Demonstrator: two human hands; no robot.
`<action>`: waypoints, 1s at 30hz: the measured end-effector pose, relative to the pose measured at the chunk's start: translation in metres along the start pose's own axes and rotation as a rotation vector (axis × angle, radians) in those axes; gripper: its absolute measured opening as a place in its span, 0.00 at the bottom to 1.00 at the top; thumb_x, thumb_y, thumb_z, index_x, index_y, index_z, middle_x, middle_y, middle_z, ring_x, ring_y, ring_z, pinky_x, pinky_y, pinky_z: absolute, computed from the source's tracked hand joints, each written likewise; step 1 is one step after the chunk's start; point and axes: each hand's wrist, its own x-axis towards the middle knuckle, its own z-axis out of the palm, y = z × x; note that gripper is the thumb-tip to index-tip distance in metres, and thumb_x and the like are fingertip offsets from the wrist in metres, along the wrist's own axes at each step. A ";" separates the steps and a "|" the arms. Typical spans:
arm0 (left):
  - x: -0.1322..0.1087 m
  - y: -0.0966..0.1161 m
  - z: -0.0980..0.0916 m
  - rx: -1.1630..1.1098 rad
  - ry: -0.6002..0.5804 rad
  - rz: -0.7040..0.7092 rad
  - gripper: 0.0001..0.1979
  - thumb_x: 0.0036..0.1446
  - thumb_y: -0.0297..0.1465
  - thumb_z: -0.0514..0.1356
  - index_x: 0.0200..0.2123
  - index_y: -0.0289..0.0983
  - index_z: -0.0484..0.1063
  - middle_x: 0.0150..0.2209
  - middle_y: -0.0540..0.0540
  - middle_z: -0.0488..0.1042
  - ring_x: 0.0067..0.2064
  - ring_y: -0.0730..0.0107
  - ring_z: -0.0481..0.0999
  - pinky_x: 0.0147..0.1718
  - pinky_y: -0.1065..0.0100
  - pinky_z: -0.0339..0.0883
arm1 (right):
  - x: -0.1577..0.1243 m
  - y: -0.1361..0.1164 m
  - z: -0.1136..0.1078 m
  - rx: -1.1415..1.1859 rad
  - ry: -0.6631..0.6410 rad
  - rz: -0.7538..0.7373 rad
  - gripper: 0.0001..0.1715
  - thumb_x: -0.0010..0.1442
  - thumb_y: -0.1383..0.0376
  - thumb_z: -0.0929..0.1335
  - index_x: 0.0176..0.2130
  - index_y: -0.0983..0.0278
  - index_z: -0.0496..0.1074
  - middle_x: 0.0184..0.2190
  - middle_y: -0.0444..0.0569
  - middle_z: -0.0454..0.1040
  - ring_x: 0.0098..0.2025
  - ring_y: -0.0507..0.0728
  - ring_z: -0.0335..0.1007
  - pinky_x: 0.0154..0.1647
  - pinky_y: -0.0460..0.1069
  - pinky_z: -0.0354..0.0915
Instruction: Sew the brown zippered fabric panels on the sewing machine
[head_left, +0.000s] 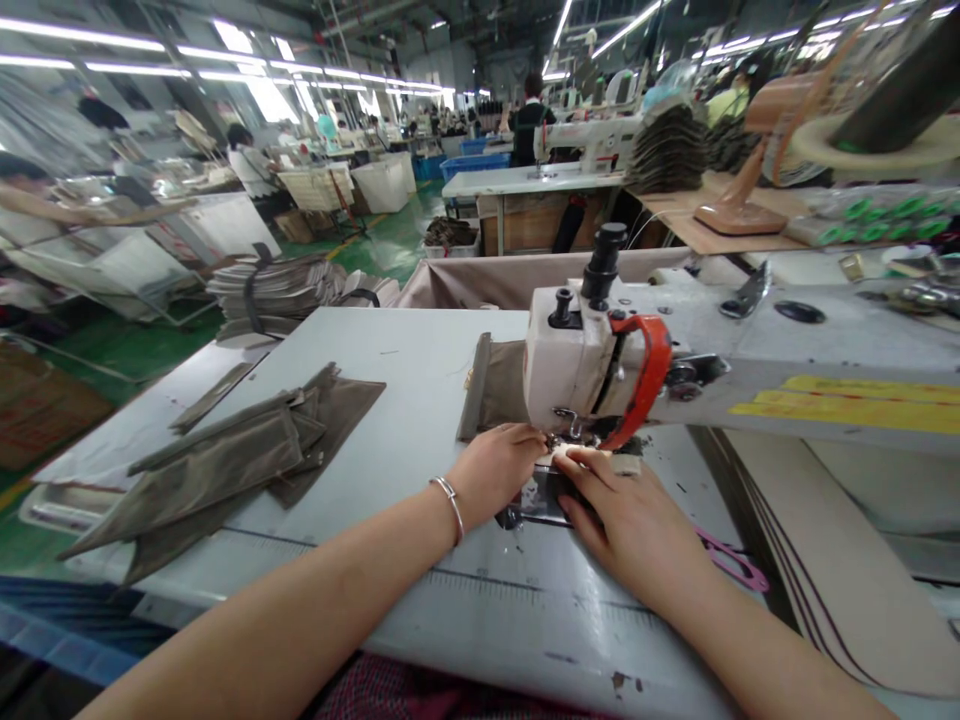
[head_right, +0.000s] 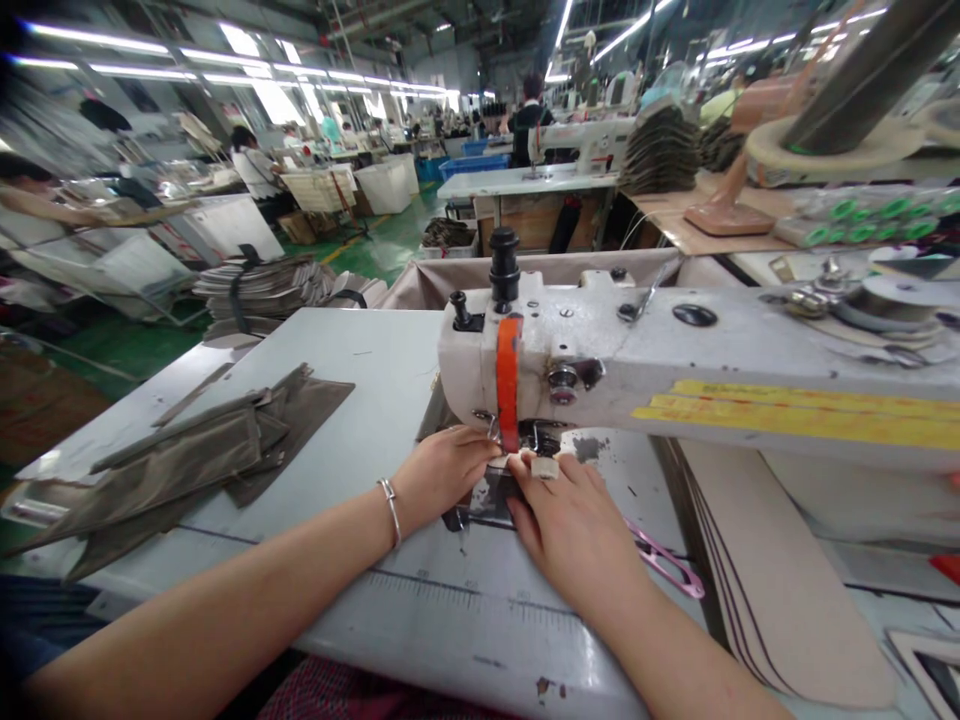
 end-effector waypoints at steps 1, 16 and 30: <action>0.000 0.000 0.000 0.001 0.004 -0.001 0.09 0.63 0.24 0.56 0.45 0.35 0.73 0.46 0.46 0.76 0.50 0.66 0.74 0.54 0.65 0.67 | 0.000 0.000 0.000 0.005 0.000 0.000 0.25 0.66 0.61 0.62 0.60 0.63 0.62 0.57 0.53 0.67 0.53 0.65 0.64 0.51 0.62 0.61; -0.006 0.000 0.001 -0.087 0.062 -0.014 0.09 0.62 0.23 0.57 0.42 0.35 0.75 0.46 0.46 0.78 0.49 0.68 0.75 0.54 0.66 0.68 | -0.003 -0.014 -0.005 0.016 0.075 0.037 0.17 0.65 0.64 0.64 0.53 0.60 0.69 0.48 0.51 0.73 0.46 0.62 0.67 0.48 0.59 0.63; -0.004 -0.015 0.009 -0.091 0.128 -0.051 0.10 0.61 0.23 0.57 0.40 0.39 0.76 0.44 0.49 0.78 0.46 0.71 0.76 0.50 0.69 0.71 | -0.126 0.071 -0.055 -0.109 0.335 0.271 0.16 0.66 0.55 0.62 0.47 0.58 0.72 0.44 0.48 0.74 0.47 0.61 0.70 0.52 0.59 0.64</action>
